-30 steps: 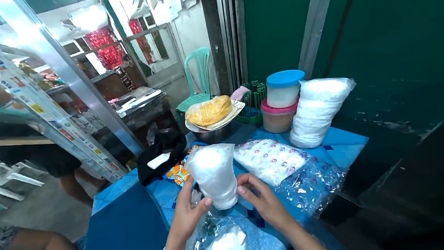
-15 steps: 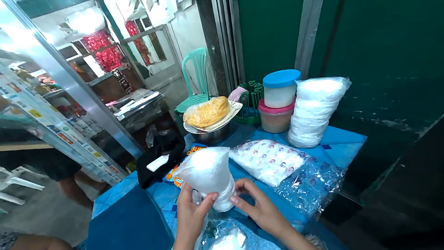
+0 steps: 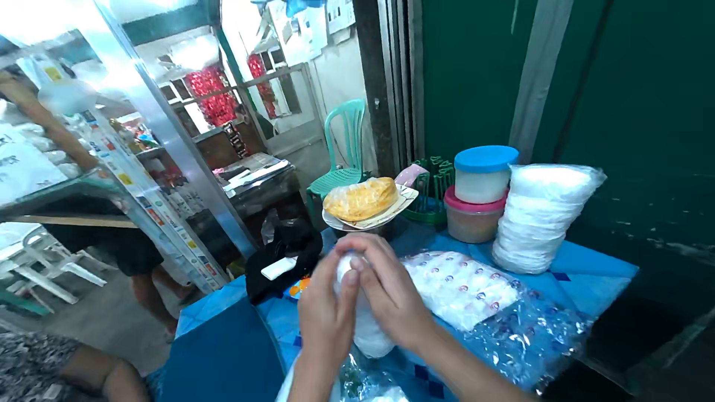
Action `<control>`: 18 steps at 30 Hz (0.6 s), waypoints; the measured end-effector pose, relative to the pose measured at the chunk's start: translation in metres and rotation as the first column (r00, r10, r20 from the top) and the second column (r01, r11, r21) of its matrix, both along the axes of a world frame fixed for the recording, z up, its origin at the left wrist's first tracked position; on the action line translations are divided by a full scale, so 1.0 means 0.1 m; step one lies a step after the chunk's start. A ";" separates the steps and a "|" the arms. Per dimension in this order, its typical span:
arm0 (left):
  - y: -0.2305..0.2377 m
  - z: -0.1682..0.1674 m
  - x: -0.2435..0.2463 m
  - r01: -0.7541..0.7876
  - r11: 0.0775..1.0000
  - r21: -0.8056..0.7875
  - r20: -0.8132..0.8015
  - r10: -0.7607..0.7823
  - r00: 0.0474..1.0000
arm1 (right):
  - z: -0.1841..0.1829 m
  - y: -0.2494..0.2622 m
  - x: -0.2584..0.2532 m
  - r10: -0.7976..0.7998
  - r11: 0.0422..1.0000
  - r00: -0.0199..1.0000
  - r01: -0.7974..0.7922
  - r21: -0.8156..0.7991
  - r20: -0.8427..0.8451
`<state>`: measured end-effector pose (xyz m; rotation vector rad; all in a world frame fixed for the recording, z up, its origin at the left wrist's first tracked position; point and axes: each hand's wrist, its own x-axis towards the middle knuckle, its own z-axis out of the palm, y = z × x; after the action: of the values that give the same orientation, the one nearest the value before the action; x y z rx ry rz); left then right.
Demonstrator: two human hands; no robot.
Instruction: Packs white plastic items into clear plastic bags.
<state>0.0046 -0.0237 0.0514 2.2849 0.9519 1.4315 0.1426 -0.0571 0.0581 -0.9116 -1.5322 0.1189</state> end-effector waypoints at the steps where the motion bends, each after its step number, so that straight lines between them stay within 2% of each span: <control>1: 0.00 -0.05 0.06 -0.072 0.997 0.018 -0.031 0.072 0.997 | -0.09 0.06 -0.04 -0.024 1.000 1.000 0.024 0.015 -0.012; 4: -0.02 -0.23 0.14 -0.176 0.980 0.097 -0.065 0.183 0.981 | -0.33 0.14 -0.07 -0.091 0.991 0.994 0.097 0.090 -0.064; 7: -0.04 -0.32 0.13 -0.161 0.974 0.158 -0.041 0.169 0.985 | -0.40 0.10 -0.10 -0.071 0.985 0.988 0.091 0.144 -0.139; 10: -0.04 -0.26 0.16 -0.157 0.981 0.113 -0.041 0.162 0.986 | -0.45 0.13 -0.12 -0.055 0.973 0.987 0.087 0.212 -0.153; 14: 0.00 -0.29 0.15 -0.133 0.988 0.076 -0.036 0.136 0.990 | -0.48 0.18 -0.12 -0.032 0.973 0.989 0.063 0.223 -0.141; 16: 0.04 -0.26 0.10 -0.082 0.996 0.034 -0.026 0.083 0.996 | -0.48 0.20 -0.12 -0.038 0.973 0.991 0.067 0.221 -0.131; 18: 0.13 -0.15 -0.02 0.021 1.000 -0.020 0.083 -0.019 0.996 | -0.46 0.20 -0.11 -0.062 0.972 0.990 0.089 0.218 -0.127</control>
<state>0.0029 -0.0107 0.0364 2.1961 0.9123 1.4884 0.1319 -0.0375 0.0124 -0.7684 -1.3671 -0.0534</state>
